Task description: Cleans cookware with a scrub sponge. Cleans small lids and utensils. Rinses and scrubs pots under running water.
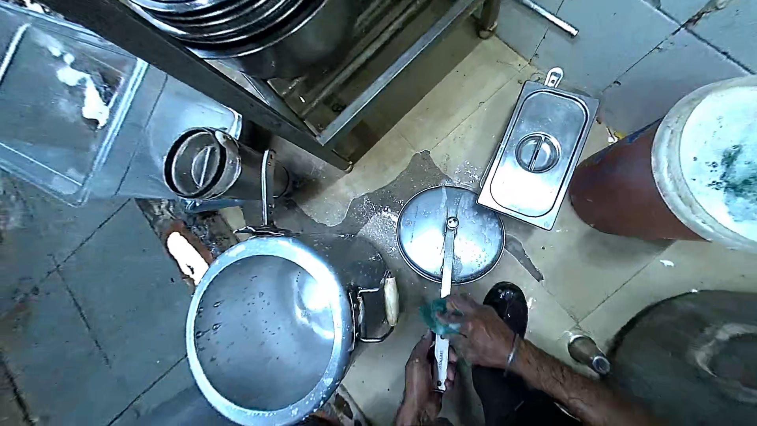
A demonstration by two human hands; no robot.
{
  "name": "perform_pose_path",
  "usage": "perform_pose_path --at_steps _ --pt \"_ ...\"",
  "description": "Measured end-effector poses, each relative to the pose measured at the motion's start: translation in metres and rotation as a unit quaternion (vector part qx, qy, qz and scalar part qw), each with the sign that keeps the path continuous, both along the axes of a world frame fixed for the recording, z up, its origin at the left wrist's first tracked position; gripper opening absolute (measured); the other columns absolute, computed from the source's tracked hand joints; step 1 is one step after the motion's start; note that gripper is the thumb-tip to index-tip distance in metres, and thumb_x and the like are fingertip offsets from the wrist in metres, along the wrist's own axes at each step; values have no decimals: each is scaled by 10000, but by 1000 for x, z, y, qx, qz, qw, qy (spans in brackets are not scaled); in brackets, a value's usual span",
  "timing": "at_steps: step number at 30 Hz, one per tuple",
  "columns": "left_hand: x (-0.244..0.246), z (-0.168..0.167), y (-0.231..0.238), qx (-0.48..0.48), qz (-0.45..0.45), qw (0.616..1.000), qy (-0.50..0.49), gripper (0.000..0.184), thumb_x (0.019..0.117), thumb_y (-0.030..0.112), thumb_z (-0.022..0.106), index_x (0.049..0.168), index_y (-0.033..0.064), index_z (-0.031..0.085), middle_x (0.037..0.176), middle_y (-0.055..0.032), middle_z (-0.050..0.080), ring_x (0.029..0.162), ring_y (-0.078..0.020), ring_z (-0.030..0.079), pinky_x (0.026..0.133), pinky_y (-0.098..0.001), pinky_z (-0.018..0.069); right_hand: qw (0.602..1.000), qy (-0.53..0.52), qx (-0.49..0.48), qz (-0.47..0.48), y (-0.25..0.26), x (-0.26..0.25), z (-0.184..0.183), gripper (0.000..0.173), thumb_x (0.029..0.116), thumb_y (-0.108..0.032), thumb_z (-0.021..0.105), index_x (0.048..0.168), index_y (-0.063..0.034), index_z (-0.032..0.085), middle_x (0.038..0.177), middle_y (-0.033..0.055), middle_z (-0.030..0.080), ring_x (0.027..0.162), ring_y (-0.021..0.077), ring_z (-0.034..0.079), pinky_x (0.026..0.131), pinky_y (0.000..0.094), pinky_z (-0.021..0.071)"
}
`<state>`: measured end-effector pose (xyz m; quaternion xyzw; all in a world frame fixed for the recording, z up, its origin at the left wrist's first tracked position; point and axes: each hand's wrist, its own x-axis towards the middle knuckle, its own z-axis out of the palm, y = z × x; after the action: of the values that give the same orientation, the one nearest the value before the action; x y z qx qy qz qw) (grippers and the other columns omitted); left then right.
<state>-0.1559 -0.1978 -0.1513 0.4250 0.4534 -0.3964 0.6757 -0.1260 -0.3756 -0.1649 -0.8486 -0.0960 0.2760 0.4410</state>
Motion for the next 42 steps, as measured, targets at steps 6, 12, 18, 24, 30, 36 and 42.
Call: perform_pose_path --at_steps 6,12,18,24,30,36,42 --pt "-10 1 -8 -25 -113 991 -59 351 1128 252 324 1219 7 559 625 7 488 429 -62 445 406 -204 428 987 -37 -145 -60 -20 77 -23 257 959 -255 680 1176 -153 774 1255 153 647 1155 348 625 844 536 565" --pt "-13 -5 -12 -4 -150 985 -82 307 1122 240 351 1156 7 548 611 13 483 426 -56 433 407 -205 414 980 -63 -165 -95 -33 116 3 263 961 -313 700 1096 -101 776 1213 160 672 1106 342 660 852 535 573" --pt "-26 -12 -22 -19 -155 985 -76 310 1127 256 334 1113 16 529 595 18 481 420 -53 436 411 -203 424 972 -189 -141 2 30 107 -35 396 1020 -369 618 1386 -221 645 1492 97 562 1425 322 484 1094 609 435" --pt "-50 -24 -9 7 -185 980 -78 279 1117 230 372 1065 11 537 580 27 469 446 -54 430 435 -218 408 965 -7 -146 220 52 88 -54 550 1064 -222 490 1598 -144 387 1727 84 203 1609 332 76 1228 724 34" --pt "-65 -42 19 79 -255 956 -126 293 1086 225 456 1099 -28 603 688 0 537 514 -72 484 502 -265 470 952 43 -156 261 55 92 -52 541 1027 -52 488 1560 -139 457 1716 50 249 1608 312 101 1228 717 27" --pt "-62 -51 43 99 -257 951 -141 291 1086 256 466 1012 15 610 630 24 488 484 -66 429 475 -256 421 969 11 -231 85 9 178 -83 592 1034 -280 597 1595 -240 412 1702 65 289 1573 365 228 1157 764 214" --pt "-56 -56 56 106 -329 926 -149 358 1085 263 484 1130 -59 636 739 -53 567 600 -122 518 604 -338 503 972 43 -231 8 -84 185 -96 579 1075 -227 525 1619 -141 348 1700 209 210 1546 474 221 1222 628 261"
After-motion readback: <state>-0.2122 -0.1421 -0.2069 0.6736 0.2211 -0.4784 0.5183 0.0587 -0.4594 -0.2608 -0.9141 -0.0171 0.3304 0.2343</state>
